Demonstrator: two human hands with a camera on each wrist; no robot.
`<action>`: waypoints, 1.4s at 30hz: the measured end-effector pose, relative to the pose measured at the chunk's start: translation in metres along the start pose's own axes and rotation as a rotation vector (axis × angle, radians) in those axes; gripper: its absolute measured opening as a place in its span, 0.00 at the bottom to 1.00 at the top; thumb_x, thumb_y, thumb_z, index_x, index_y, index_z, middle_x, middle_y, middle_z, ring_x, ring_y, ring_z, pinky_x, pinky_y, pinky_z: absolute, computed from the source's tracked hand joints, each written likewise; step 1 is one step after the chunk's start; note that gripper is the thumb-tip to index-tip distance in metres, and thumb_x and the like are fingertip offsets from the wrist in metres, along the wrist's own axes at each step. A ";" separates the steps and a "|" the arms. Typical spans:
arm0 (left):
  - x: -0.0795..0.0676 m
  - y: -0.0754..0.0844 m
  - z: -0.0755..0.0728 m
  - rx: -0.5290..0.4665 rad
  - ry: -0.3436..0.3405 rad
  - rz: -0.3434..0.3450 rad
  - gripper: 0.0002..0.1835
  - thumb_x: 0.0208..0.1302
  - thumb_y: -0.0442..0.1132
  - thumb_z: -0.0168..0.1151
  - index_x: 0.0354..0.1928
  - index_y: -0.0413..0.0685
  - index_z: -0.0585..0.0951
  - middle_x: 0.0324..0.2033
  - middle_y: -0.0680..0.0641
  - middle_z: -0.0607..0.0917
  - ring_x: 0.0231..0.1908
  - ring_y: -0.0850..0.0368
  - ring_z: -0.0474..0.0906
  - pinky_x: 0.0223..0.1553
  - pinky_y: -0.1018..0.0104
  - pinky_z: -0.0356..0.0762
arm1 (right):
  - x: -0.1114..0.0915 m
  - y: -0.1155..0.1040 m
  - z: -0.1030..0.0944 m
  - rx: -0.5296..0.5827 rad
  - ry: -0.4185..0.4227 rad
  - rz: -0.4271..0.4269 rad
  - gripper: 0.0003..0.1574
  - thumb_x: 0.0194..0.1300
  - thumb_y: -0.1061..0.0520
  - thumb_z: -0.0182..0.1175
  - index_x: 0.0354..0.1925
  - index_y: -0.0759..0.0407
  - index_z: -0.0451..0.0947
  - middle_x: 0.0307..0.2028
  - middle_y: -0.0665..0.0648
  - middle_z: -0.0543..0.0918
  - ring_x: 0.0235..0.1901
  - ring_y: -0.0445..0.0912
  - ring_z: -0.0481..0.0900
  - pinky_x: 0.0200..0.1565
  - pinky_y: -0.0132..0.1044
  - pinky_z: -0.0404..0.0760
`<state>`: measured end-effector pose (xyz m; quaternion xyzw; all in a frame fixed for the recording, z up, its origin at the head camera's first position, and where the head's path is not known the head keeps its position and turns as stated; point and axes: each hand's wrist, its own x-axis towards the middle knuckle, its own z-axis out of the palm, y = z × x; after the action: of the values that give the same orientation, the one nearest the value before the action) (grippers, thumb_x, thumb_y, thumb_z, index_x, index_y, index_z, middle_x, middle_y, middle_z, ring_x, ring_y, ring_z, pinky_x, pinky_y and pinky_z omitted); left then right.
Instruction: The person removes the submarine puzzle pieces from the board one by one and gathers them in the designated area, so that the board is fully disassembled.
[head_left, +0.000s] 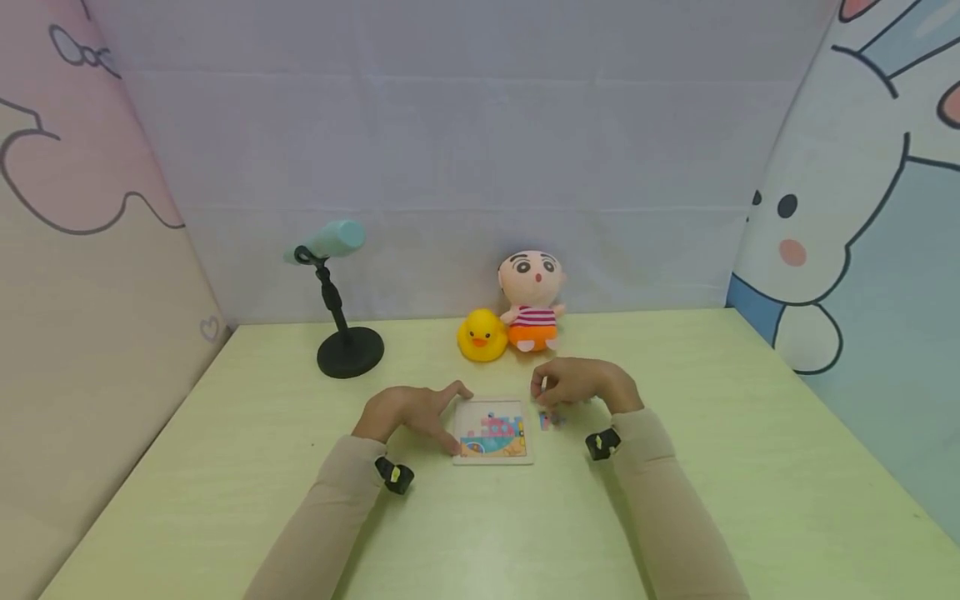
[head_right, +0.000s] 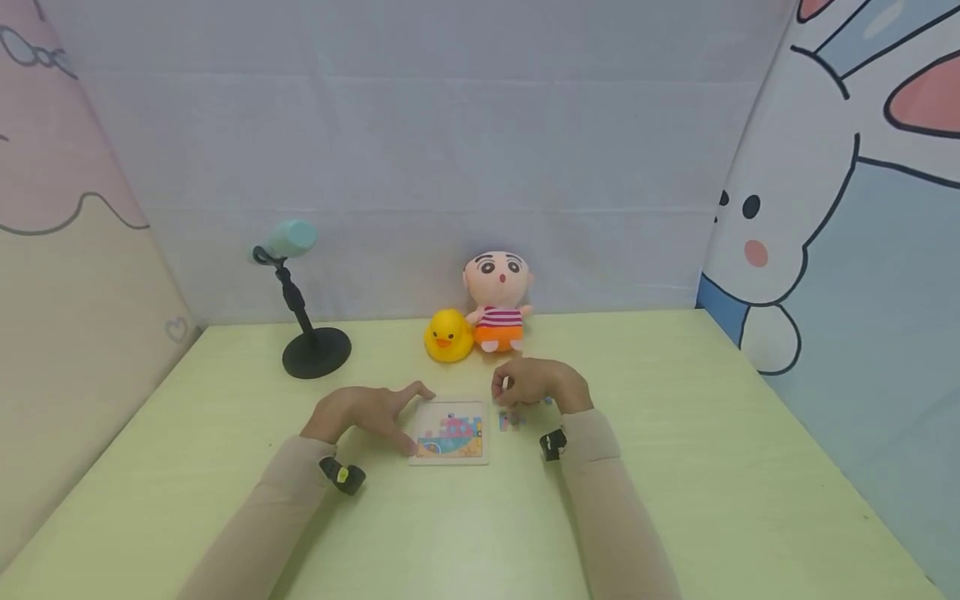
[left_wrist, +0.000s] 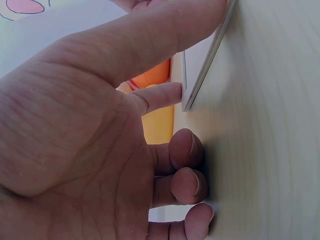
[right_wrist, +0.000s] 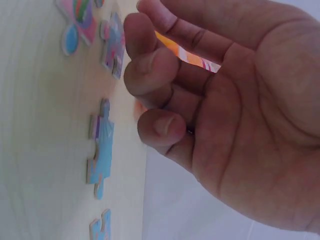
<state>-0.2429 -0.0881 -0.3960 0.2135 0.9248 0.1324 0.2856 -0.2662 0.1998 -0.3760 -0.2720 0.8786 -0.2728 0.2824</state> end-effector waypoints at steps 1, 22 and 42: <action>0.000 0.000 0.000 0.001 0.000 -0.001 0.45 0.54 0.60 0.74 0.69 0.67 0.59 0.62 0.41 0.77 0.57 0.46 0.74 0.61 0.45 0.67 | 0.001 -0.002 0.001 -0.002 0.005 0.001 0.04 0.71 0.62 0.57 0.43 0.62 0.75 0.27 0.55 0.76 0.20 0.41 0.65 0.27 0.31 0.65; 0.001 0.002 0.001 0.010 -0.010 -0.037 0.45 0.53 0.63 0.73 0.69 0.70 0.59 0.64 0.44 0.76 0.57 0.47 0.74 0.59 0.44 0.68 | 0.020 -0.028 0.021 -0.126 -0.027 0.036 0.09 0.68 0.62 0.62 0.47 0.54 0.78 0.33 0.53 0.80 0.21 0.48 0.76 0.27 0.37 0.79; -0.001 0.001 0.000 0.030 -0.005 -0.037 0.44 0.53 0.64 0.73 0.67 0.72 0.60 0.64 0.45 0.76 0.58 0.47 0.75 0.57 0.42 0.69 | 0.028 -0.050 0.036 -0.217 -0.038 0.060 0.17 0.64 0.58 0.69 0.48 0.47 0.75 0.35 0.51 0.81 0.33 0.46 0.77 0.34 0.38 0.77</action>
<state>-0.2417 -0.0879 -0.3946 0.2012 0.9297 0.1128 0.2870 -0.2462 0.1353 -0.3793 -0.2799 0.9051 -0.1623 0.2759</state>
